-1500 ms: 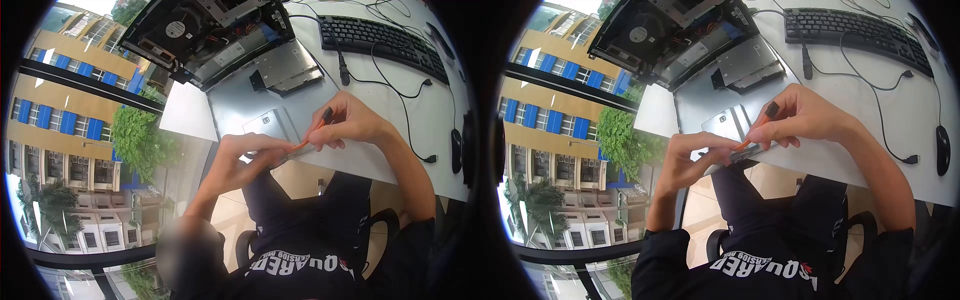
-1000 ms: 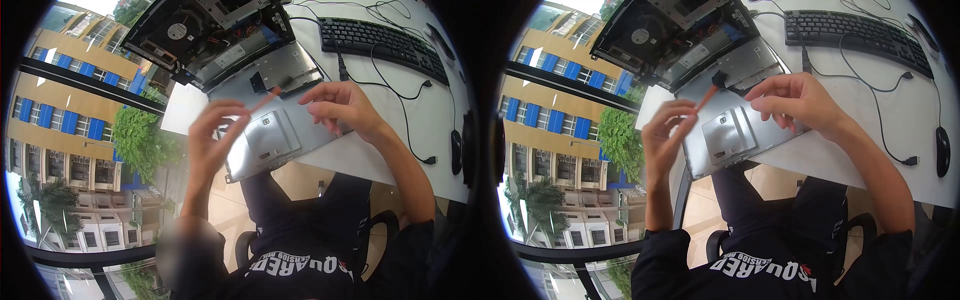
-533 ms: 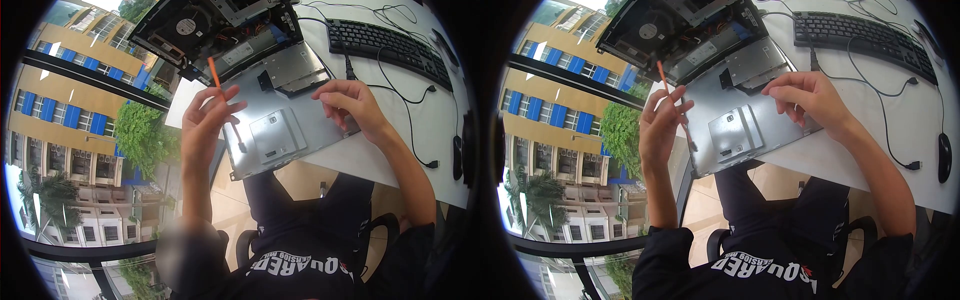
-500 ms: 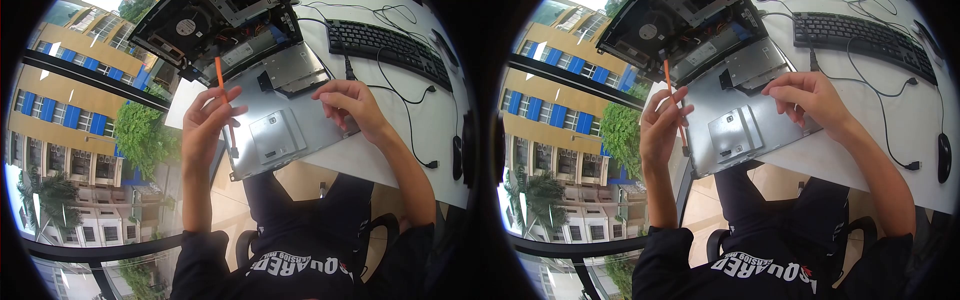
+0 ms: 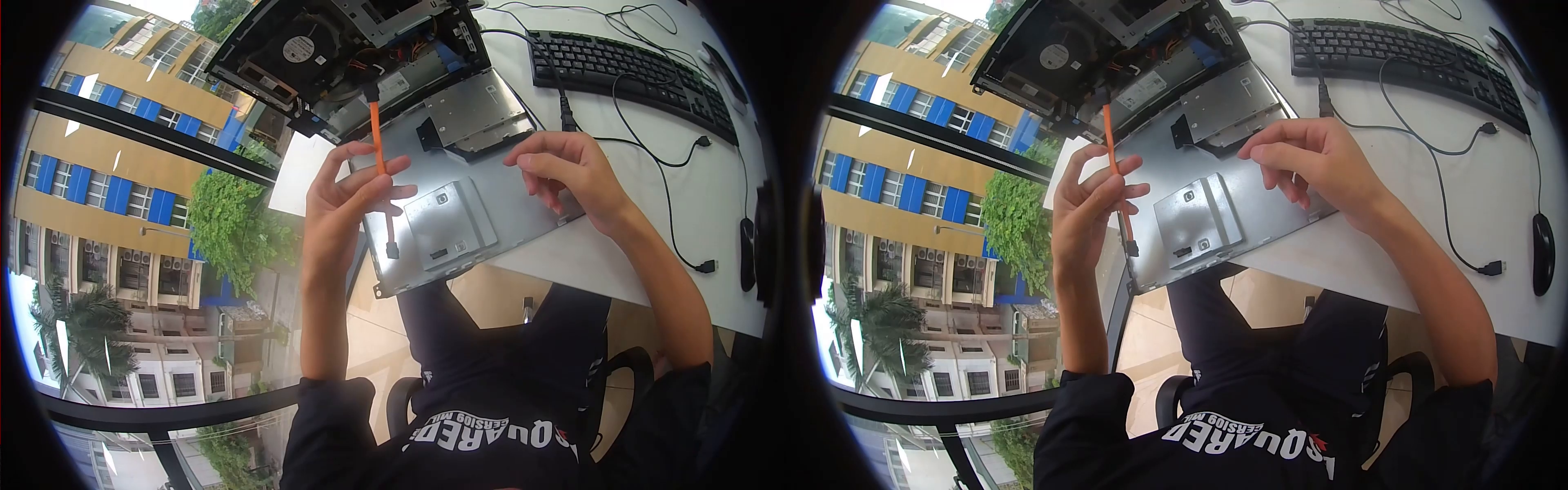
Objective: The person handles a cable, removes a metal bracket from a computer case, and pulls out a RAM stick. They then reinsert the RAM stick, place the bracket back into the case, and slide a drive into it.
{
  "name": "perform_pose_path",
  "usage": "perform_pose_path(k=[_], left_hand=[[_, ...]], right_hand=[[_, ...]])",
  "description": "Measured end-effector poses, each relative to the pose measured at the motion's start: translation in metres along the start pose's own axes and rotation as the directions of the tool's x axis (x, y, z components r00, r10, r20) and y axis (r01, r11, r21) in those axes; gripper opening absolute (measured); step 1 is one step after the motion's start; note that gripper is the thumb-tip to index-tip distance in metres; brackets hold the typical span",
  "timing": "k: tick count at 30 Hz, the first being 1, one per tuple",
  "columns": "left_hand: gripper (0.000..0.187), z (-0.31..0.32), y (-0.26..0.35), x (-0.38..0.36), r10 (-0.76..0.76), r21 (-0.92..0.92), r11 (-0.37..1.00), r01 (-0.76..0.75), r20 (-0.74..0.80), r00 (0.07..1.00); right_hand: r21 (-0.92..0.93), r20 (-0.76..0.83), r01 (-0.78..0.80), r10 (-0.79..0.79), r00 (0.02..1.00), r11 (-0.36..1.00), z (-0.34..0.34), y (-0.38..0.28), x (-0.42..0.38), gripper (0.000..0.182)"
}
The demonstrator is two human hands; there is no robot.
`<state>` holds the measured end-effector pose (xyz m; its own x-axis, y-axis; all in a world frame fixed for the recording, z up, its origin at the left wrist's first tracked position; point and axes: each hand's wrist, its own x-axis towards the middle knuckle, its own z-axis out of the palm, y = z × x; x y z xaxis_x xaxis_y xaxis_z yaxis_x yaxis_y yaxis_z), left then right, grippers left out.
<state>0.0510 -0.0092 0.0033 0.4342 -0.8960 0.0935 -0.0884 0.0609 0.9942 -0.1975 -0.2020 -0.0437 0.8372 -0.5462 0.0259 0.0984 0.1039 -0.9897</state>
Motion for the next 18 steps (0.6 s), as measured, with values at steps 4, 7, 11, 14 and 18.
perform_pose_path(k=[4,7,11,14,18], left_hand=[[0.037,0.005,-0.001,0.0,0.015,0.034,0.999,-0.014,-0.025,1.0],[0.028,-0.004,-0.006,0.0,-0.043,0.026,0.999,0.044,-0.012,0.999],[0.024,0.007,-0.006,-0.001,-0.012,0.022,1.0,0.013,-0.075,0.997],[0.024,-0.006,-0.015,0.003,-0.021,0.087,0.996,0.027,-0.07,0.997],[0.022,-0.01,0.0,0.006,-0.079,-0.364,0.92,0.143,0.187,0.979]], right_hand=[[-0.019,-0.007,0.009,-0.009,1.0,1.0,0.001,0.0,0.0,0.026],[-0.016,-0.018,0.013,-0.013,1.0,1.0,0.001,0.0,0.0,0.026],[-0.003,-0.033,0.02,-0.02,0.999,1.0,0.0,0.0,0.0,0.024],[-0.009,-0.045,0.023,-0.024,0.999,1.0,0.001,0.001,0.0,0.024],[-0.015,-0.046,0.026,-0.027,0.999,1.0,0.001,-0.001,0.0,0.024]])
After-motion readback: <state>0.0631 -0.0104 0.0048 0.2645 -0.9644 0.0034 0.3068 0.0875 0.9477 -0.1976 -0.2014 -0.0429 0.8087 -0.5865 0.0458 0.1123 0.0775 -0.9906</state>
